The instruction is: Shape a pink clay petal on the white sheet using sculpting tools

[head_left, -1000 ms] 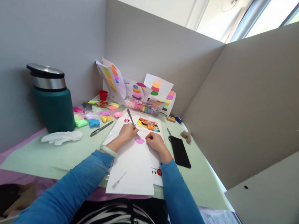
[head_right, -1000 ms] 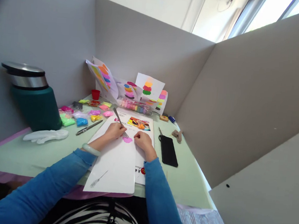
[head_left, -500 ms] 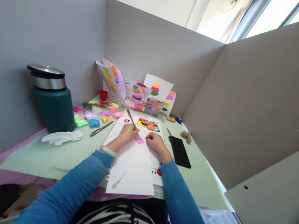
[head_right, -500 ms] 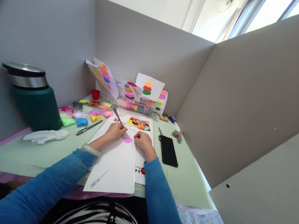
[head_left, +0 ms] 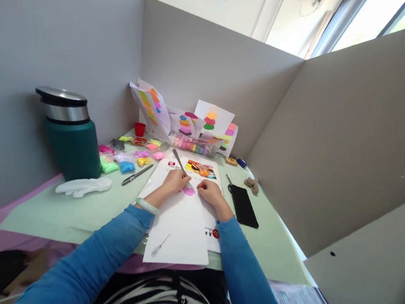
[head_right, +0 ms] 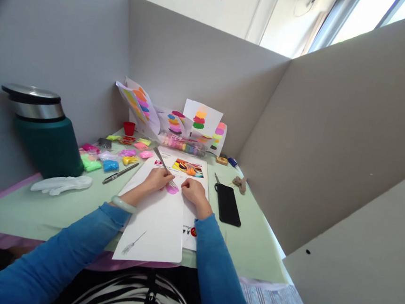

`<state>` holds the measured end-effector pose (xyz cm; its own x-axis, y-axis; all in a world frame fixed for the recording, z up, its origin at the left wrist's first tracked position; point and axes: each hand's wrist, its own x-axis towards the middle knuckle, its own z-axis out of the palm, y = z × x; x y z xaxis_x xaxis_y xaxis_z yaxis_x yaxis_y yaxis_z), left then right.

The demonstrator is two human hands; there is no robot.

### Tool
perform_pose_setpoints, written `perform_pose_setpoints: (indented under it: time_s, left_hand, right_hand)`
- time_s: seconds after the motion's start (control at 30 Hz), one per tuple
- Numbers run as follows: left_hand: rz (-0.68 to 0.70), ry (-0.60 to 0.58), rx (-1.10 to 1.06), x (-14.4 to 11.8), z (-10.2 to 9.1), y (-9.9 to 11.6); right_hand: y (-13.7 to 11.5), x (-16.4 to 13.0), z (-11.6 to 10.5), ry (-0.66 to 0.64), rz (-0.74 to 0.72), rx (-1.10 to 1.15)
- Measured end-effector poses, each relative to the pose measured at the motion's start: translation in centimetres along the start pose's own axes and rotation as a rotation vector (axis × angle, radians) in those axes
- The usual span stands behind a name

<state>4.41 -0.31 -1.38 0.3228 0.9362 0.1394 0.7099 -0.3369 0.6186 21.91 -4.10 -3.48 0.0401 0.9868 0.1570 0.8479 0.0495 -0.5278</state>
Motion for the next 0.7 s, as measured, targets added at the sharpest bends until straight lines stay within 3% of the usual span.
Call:
perform_pose_setpoints:
  time_s: [0.13, 0.33, 0.53, 0.7]
  left_hand:
    - [0.011, -0.044, -0.013, 0.1, 0.5, 0.0]
    - [-0.042, 0.048, 0.098, -0.1, -0.5, 0.0]
    - [0.008, 0.002, -0.028, -0.2, 0.0, 0.1]
    - [-0.01, -0.011, 0.018, -0.2, 0.4, 0.3]
  right_hand:
    - [-0.3, -0.1, -0.2, -0.007, 0.013, 0.008]
    - [-0.1, -0.1, -0.1, -0.004, -0.002, 0.0]
    - [0.0, 0.0, 0.0, 0.0, 0.007, 0.005]
    - [0.0, 0.0, 0.0, -0.004, 0.007, 0.009]
